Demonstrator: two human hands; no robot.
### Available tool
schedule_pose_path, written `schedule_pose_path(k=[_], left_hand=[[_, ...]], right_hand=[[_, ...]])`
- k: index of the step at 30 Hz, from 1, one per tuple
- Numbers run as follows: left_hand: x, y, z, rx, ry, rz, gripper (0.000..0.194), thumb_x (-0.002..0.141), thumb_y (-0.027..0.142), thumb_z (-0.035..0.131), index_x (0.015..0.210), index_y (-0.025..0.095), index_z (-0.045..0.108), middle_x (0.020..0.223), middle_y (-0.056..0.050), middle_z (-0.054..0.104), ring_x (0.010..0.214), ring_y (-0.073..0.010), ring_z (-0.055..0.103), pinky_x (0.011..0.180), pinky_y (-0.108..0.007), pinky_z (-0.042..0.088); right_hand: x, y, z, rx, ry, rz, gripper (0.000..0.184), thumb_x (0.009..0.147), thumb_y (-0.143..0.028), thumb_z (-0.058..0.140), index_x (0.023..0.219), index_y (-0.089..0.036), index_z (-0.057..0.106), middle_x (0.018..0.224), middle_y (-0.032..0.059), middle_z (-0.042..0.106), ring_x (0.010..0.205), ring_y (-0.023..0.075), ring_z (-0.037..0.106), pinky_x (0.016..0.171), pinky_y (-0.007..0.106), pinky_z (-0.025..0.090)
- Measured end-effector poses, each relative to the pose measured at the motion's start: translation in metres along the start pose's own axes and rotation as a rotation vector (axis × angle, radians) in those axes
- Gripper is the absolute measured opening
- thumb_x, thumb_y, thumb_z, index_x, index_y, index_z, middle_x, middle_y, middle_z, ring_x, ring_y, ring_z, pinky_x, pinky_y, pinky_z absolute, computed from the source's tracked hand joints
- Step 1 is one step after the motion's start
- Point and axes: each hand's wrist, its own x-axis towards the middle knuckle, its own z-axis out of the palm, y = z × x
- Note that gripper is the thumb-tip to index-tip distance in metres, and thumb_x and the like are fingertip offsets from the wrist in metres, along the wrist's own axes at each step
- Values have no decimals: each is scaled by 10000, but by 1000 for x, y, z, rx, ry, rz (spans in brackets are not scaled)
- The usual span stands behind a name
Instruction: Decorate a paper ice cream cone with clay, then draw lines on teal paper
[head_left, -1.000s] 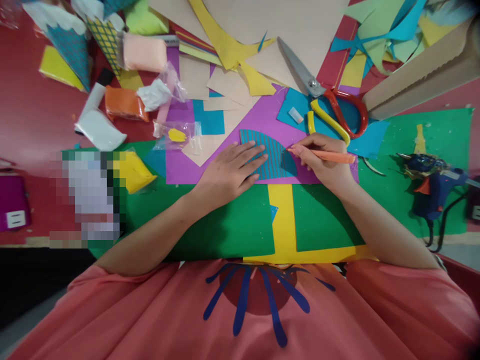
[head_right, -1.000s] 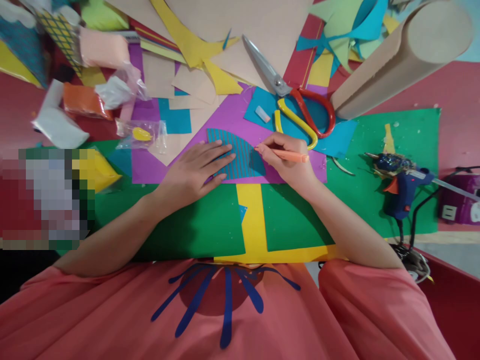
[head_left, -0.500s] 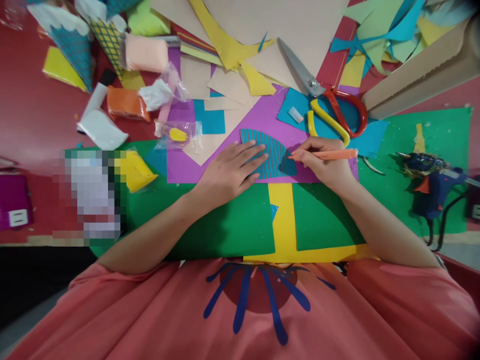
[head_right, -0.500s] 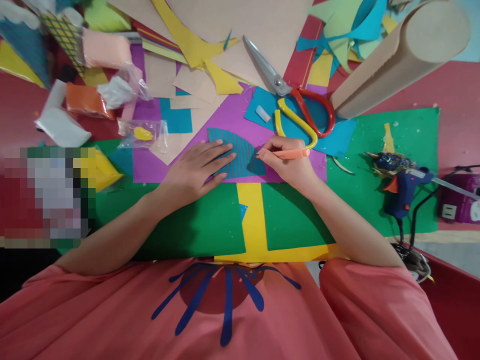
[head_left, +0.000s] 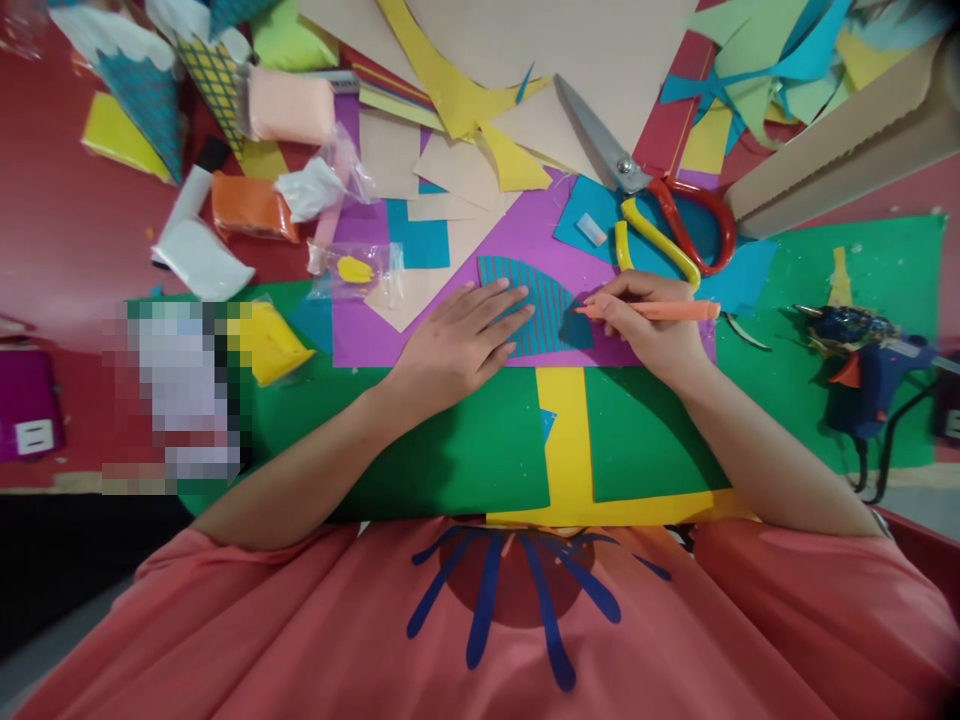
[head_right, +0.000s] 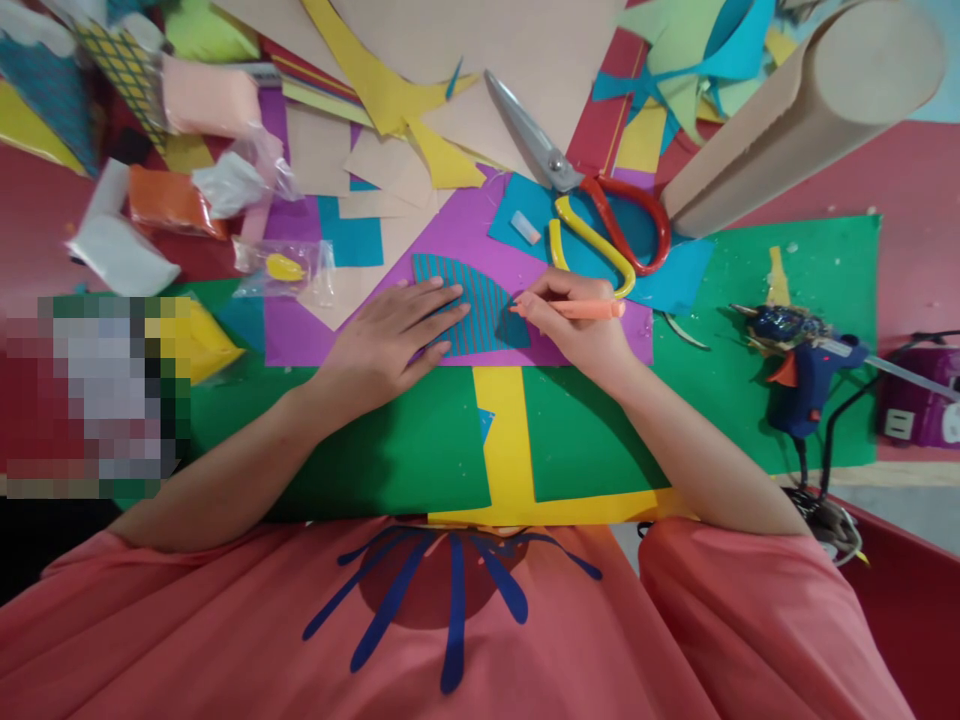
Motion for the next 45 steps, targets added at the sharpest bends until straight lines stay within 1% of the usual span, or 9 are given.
schedule_pose_path(k=[8, 12, 18, 22, 29, 38, 41, 43, 45], left_hand=[[1, 1, -1, -14, -14, -12, 412, 1000, 281, 400, 1380, 193, 535, 1494, -85, 495, 1433, -256, 407, 1187, -497, 349], [0, 0, 0, -17, -8, -8, 419, 999, 283, 403, 1394, 209, 520, 1499, -81, 490, 1434, -260, 404, 1181, -508, 355], [0, -1, 0, -14, 4, 9, 414, 999, 281, 405, 1375, 166, 536, 1487, -104, 502, 1424, -263, 419, 1179, -485, 362], [0, 0, -1, -26, -10, -6, 417, 996, 272, 407, 1390, 196, 519, 1494, -93, 494, 1432, -258, 407, 1185, -490, 350], [0, 0, 0, -10, -1, 2, 408, 1000, 282, 408, 1379, 183, 522, 1492, -89, 499, 1424, -247, 418, 1184, -460, 353], [0, -1, 0, -9, -12, 2, 417, 1006, 292, 392, 1389, 182, 516, 1496, -94, 493, 1433, -252, 402, 1187, -474, 346], [0, -1, 0, -2, -3, 10, 411, 1005, 287, 397, 1381, 179, 525, 1493, -94, 496, 1430, -250, 408, 1187, -470, 348], [0, -1, 0, 6, 5, 16, 407, 1006, 283, 399, 1373, 172, 533, 1487, -94, 503, 1425, -246, 417, 1186, -463, 354], [0, -1, 0, 7, 8, 18, 405, 1006, 278, 399, 1372, 171, 535, 1486, -93, 504, 1424, -245, 420, 1183, -465, 358]], right_hand=[[0, 0, -1, -96, -37, -33, 183, 827, -289, 621, 673, -195, 655, 652, 9, 669, 580, 123, 567, 537, 271, 413], [1, -2, -1, -102, -64, -30, 191, 801, -263, 618, 621, -200, 632, 643, 13, 670, 591, 132, 582, 548, 272, 421], [2, -5, 0, -83, -104, -24, 200, 761, -237, 605, 564, -204, 616, 606, 14, 681, 566, 143, 597, 535, 272, 415], [2, -6, 0, -89, -131, -4, 194, 741, -215, 609, 547, -202, 615, 597, 15, 683, 567, 149, 607, 528, 269, 417], [1, -6, -1, -125, -167, -20, 213, 731, -160, 594, 520, -188, 588, 519, -5, 606, 490, 111, 515, 477, 248, 368], [0, -7, -2, -113, -231, -23, 210, 714, -162, 582, 506, -187, 562, 517, -6, 603, 486, 106, 512, 468, 241, 361], [0, -5, -3, -21, -196, -15, 224, 741, -210, 581, 518, -195, 582, 538, 1, 630, 509, 118, 557, 478, 245, 398], [1, -4, -2, 56, -115, -3, 248, 781, -269, 582, 544, -202, 609, 568, 8, 646, 534, 122, 581, 501, 250, 436], [0, -3, -1, 119, -37, 9, 267, 824, -359, 589, 609, -211, 649, 594, 6, 651, 513, 112, 565, 495, 251, 448]])
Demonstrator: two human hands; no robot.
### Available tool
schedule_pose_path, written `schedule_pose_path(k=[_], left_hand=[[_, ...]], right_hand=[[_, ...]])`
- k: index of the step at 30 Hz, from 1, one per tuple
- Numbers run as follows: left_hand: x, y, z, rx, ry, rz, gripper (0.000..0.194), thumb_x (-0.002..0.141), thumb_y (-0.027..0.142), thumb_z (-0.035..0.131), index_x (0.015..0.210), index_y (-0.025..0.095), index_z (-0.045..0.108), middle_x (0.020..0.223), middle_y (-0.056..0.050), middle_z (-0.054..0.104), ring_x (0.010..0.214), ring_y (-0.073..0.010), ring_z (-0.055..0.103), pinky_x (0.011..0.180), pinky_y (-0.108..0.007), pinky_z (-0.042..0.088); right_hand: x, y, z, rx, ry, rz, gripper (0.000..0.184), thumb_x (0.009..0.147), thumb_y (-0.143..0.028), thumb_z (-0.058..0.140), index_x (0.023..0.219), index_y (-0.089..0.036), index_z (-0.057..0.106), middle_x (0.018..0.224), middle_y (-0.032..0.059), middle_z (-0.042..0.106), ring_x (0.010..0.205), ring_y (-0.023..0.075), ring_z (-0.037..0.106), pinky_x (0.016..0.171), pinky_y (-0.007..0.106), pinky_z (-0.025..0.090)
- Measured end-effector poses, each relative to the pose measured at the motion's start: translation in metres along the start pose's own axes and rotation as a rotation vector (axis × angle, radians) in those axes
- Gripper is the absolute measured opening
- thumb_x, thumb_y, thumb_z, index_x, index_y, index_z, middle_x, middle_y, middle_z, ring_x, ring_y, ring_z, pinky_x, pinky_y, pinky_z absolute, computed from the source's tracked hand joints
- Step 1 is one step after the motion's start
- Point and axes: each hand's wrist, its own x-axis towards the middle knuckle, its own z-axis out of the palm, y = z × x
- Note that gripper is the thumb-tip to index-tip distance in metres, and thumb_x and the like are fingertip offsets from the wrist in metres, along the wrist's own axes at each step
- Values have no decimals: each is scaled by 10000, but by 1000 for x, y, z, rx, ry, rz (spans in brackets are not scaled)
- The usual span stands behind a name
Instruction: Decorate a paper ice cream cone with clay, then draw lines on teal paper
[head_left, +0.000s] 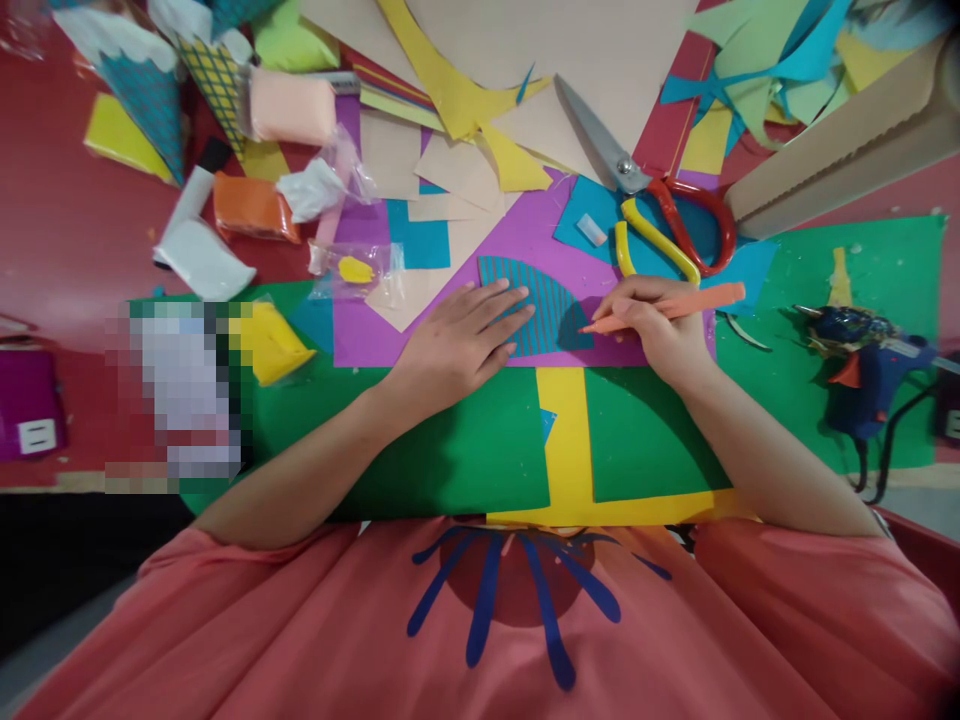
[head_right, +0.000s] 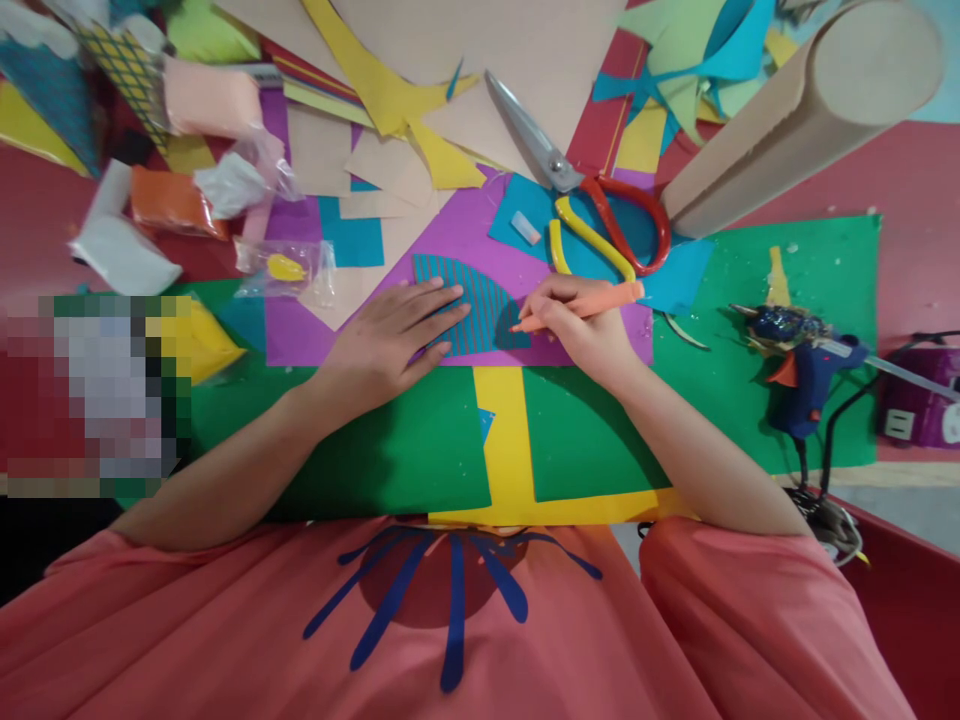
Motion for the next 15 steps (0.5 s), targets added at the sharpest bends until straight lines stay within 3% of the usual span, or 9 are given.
schedule_pose_path(k=[6, 15], left_hand=[[-1, -2, -1, -26, 14, -11, 377, 1002, 279, 414, 1326, 184, 581, 1453, -85, 542, 1398, -249, 457, 1167, -485, 385], [-1, -1, -1, -29, 48, 5, 353, 992, 269, 453, 1297, 171, 602, 1426, -97, 567, 1376, -258, 484, 1145, -494, 417]], right_hand=[[-2, 0, 2, -45, 109, -17, 342, 843, -516, 644, 700, -209, 694, 610, -1, 654, 483, 94, 534, 456, 246, 416], [-1, 2, 3, -195, 66, -45, 166, 860, -292, 639, 747, -199, 715, 701, 14, 705, 688, 148, 663, 611, 280, 491]])
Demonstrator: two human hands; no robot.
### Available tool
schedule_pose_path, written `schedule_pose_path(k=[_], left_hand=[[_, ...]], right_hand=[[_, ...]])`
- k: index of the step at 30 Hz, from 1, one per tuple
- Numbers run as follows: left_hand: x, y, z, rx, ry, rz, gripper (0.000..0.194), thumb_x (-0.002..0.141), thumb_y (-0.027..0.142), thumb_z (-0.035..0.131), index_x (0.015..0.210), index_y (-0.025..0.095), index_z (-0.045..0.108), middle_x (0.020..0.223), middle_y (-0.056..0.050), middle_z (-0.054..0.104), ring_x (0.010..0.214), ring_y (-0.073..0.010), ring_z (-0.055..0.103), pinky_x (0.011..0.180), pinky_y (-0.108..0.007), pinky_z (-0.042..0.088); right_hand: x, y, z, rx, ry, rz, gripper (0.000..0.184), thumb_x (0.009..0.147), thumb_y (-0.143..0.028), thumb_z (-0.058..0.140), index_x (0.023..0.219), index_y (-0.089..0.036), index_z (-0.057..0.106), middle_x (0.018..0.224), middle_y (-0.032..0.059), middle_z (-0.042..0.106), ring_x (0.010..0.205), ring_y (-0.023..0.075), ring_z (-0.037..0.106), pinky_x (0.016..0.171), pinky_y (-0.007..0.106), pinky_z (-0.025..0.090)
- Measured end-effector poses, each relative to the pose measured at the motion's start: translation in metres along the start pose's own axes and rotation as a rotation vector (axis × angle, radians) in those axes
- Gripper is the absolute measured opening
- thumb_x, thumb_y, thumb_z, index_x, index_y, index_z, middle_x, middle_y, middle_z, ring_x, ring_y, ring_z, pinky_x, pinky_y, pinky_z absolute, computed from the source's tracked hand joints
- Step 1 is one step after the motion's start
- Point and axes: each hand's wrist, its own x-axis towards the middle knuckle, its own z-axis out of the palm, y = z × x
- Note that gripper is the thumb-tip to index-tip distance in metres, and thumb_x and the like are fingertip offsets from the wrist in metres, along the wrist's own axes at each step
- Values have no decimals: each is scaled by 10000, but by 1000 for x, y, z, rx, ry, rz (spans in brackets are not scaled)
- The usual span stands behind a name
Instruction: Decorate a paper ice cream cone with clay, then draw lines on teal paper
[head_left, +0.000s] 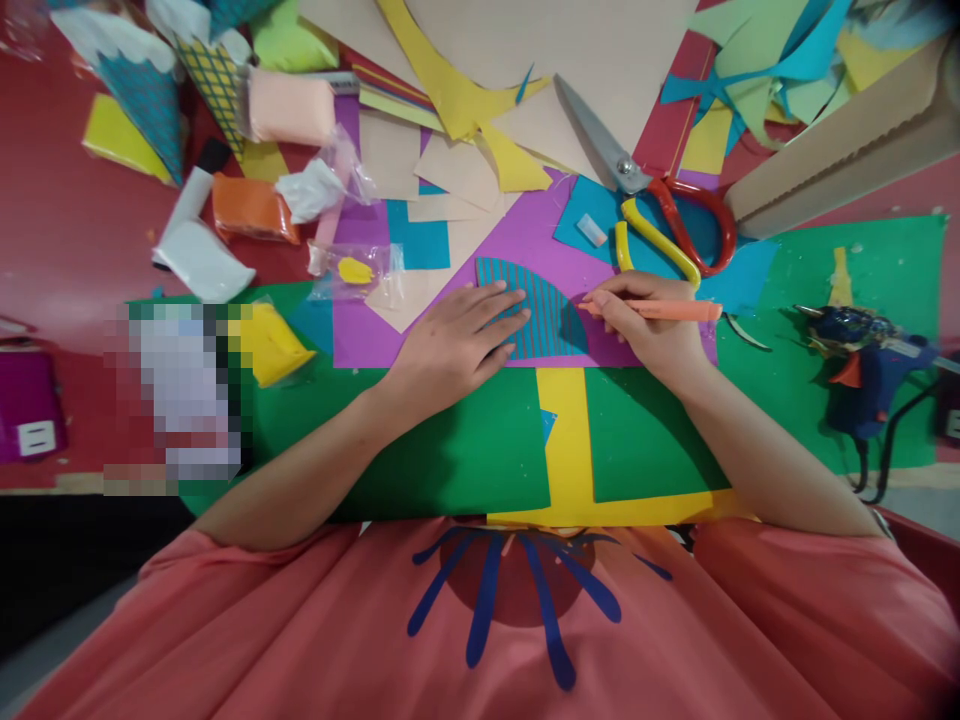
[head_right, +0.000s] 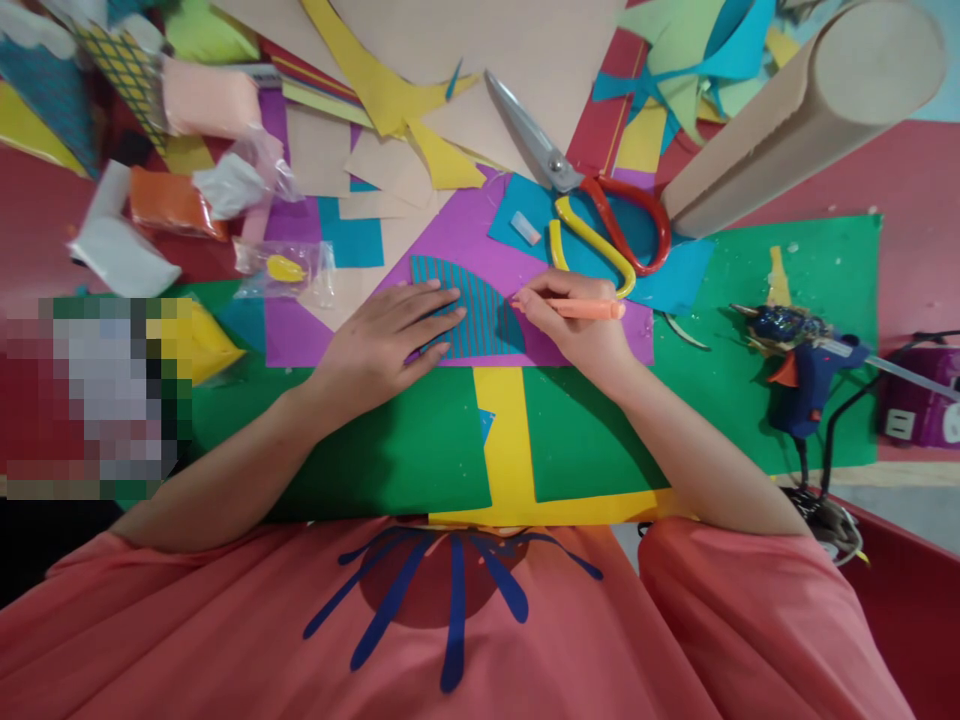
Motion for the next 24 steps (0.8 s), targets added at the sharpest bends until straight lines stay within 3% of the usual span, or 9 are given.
schedule_pose_path(k=[7, 24], left_hand=[[-1, -1, 2, 36, 46, 39, 351, 992, 258, 454, 1290, 152, 606, 1401, -110, 588, 1353, -259, 510, 1123, -474, 445], [-1, -2, 3, 23, 43, 28, 339, 994, 279, 450, 1294, 196, 585, 1415, -84, 579, 1357, -241, 504, 1139, -461, 432]], right_hand=[[1, 0, 0, -35, -20, 15, 196, 859, -345, 631, 746, -208, 715, 730, 27, 722, 719, 171, 679, 638, 300, 514], [2, 0, -1, -34, -82, -2, 156, 807, -224, 626, 663, -198, 680, 736, 44, 755, 708, 182, 698, 626, 293, 513]])
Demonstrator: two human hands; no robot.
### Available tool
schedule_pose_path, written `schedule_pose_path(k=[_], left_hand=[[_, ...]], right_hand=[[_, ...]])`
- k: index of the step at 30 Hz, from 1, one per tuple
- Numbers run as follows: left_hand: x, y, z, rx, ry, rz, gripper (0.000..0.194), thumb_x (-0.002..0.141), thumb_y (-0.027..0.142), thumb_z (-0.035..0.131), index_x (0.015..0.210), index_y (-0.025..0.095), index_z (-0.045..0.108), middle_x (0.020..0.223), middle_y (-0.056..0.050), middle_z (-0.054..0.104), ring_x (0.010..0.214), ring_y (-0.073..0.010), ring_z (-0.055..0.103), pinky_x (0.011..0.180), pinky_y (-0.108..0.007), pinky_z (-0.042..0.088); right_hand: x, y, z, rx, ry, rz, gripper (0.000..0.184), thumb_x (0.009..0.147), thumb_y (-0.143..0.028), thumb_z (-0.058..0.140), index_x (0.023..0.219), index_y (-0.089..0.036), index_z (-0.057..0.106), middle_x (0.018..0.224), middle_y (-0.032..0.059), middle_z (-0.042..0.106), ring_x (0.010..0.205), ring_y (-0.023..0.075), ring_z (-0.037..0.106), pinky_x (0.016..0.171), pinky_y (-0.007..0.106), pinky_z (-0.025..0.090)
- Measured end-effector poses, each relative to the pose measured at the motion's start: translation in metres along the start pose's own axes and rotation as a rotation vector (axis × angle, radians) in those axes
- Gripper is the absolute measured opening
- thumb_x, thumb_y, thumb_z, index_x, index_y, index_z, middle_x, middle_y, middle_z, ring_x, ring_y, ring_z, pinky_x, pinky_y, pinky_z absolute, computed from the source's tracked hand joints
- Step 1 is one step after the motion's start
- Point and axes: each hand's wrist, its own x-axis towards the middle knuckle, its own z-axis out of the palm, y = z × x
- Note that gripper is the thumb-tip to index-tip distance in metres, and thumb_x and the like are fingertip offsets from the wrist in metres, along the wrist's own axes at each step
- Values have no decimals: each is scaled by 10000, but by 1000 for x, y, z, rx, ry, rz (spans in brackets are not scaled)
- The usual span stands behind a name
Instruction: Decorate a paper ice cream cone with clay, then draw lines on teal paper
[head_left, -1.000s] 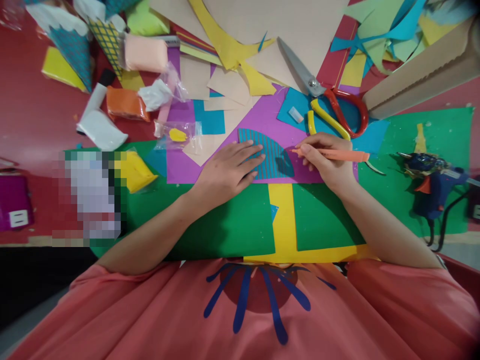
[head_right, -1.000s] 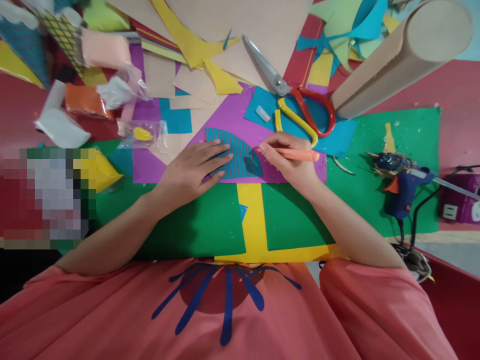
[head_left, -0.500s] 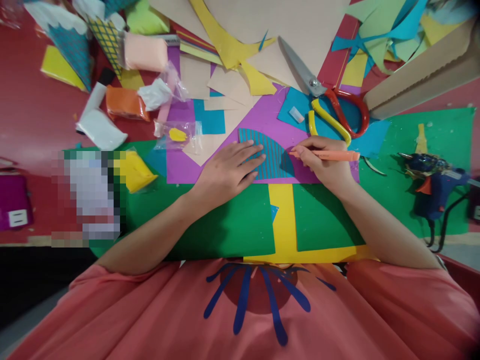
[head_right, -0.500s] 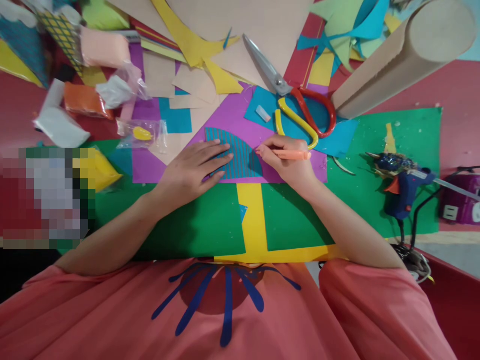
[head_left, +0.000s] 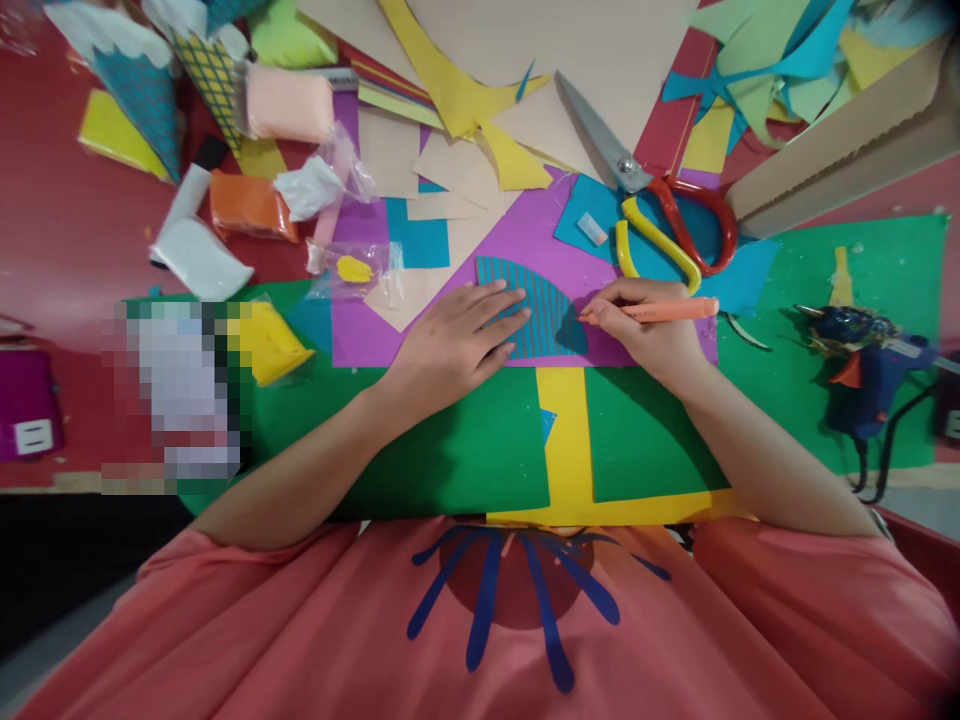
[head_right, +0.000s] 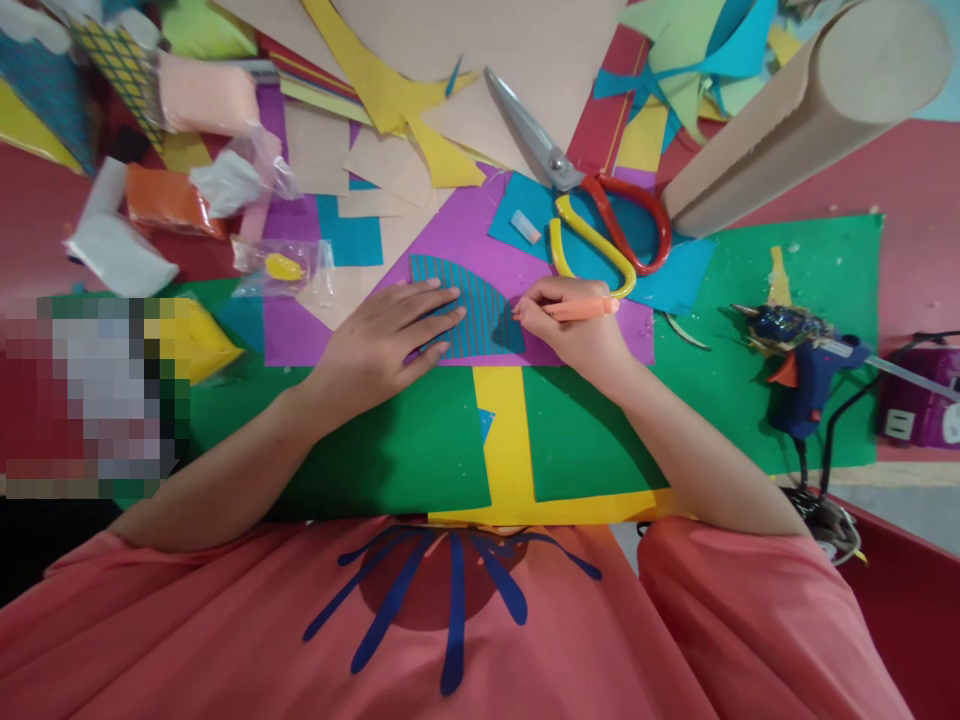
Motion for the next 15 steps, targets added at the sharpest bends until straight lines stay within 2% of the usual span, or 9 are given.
schedule_pose_path(k=[6, 10, 15], left_hand=[[0, 0, -1, -22, -17, -25, 338, 999, 290, 433, 1301, 236, 574, 1428, -65, 569, 1372, -228, 488, 1151, -470, 417], [1, 1, -1, -12, -13, -7, 338, 992, 283, 459, 1296, 197, 579, 1417, -90, 576, 1361, -239, 501, 1139, -470, 432], [1, 0, -2, 29, -19, 6, 340, 994, 271, 457, 1298, 184, 583, 1416, -87, 578, 1358, -238, 505, 1134, -461, 439]], right_hand=[[0, 0, 0, -12, -22, 5, 164, 793, -226, 616, 642, -206, 677, 687, 25, 738, 654, 172, 673, 596, 285, 490], [1, -1, -1, -18, -32, 0, 169, 777, -206, 622, 614, -204, 666, 655, 19, 720, 622, 161, 655, 584, 281, 474], [0, 1, -1, 123, -9, 15, 185, 779, -203, 618, 597, -205, 644, 626, 7, 690, 576, 137, 630, 546, 265, 482]])
